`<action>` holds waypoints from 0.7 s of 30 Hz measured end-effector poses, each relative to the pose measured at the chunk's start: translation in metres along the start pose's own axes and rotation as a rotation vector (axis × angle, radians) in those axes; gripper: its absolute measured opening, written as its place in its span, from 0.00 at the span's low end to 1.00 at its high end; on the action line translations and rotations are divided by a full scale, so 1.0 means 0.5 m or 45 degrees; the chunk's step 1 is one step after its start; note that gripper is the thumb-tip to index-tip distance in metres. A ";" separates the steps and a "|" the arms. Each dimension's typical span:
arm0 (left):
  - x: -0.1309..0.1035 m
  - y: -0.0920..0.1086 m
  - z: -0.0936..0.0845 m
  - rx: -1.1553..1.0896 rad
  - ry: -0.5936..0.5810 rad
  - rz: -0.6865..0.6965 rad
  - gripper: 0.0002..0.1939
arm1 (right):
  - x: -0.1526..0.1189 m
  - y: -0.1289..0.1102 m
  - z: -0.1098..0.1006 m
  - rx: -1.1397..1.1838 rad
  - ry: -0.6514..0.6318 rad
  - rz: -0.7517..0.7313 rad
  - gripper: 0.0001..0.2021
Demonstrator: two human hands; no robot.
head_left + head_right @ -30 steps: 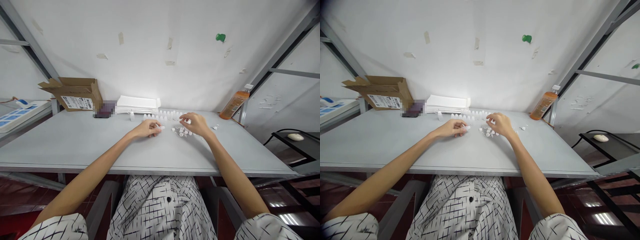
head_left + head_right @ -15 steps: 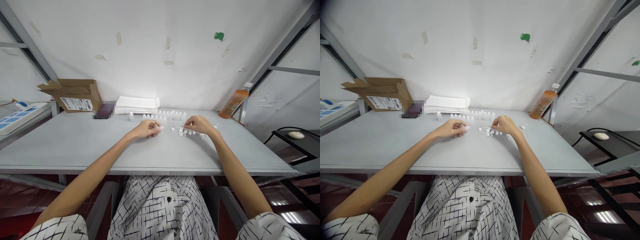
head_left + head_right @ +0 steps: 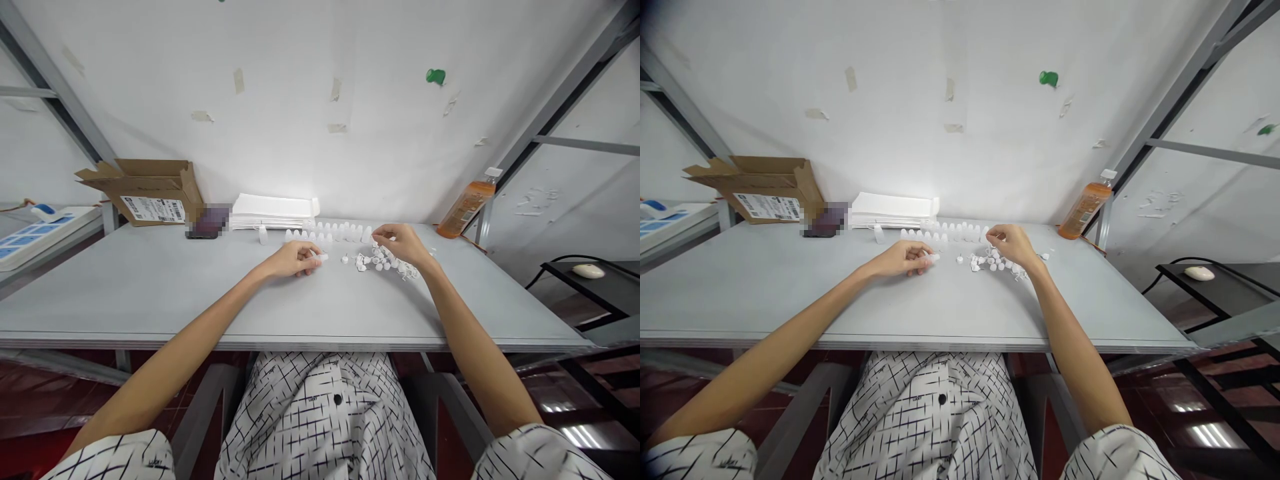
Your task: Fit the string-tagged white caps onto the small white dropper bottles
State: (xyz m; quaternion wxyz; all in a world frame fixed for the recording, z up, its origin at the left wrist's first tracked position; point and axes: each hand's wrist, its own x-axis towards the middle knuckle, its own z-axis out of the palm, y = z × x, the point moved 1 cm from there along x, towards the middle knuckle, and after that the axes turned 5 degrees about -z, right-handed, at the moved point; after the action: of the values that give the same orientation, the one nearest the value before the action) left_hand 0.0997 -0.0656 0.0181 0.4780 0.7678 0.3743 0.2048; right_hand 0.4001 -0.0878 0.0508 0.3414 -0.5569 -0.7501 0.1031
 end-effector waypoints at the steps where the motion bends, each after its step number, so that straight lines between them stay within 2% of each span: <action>1: 0.000 0.000 0.000 0.003 0.001 0.001 0.20 | -0.001 -0.003 0.000 0.056 0.018 0.012 0.11; 6: -0.001 0.001 0.002 0.002 0.010 0.001 0.21 | -0.008 -0.027 0.005 0.383 -0.020 0.015 0.15; 8: -0.002 0.003 0.003 0.001 0.015 0.004 0.22 | -0.009 -0.034 0.011 0.426 -0.028 -0.022 0.15; 15: -0.001 0.002 0.005 0.018 0.021 0.022 0.24 | -0.001 -0.016 0.023 -0.089 0.209 -0.059 0.09; 21: 0.000 -0.004 0.004 0.038 0.021 0.028 0.23 | 0.001 -0.001 0.025 -0.125 0.238 -0.099 0.08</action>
State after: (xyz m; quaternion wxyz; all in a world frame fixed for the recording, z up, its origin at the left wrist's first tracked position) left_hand 0.1000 -0.0663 0.0155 0.4610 0.7772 0.3728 0.2109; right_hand 0.3921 -0.0849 0.0420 0.3860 -0.5507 -0.7401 0.0004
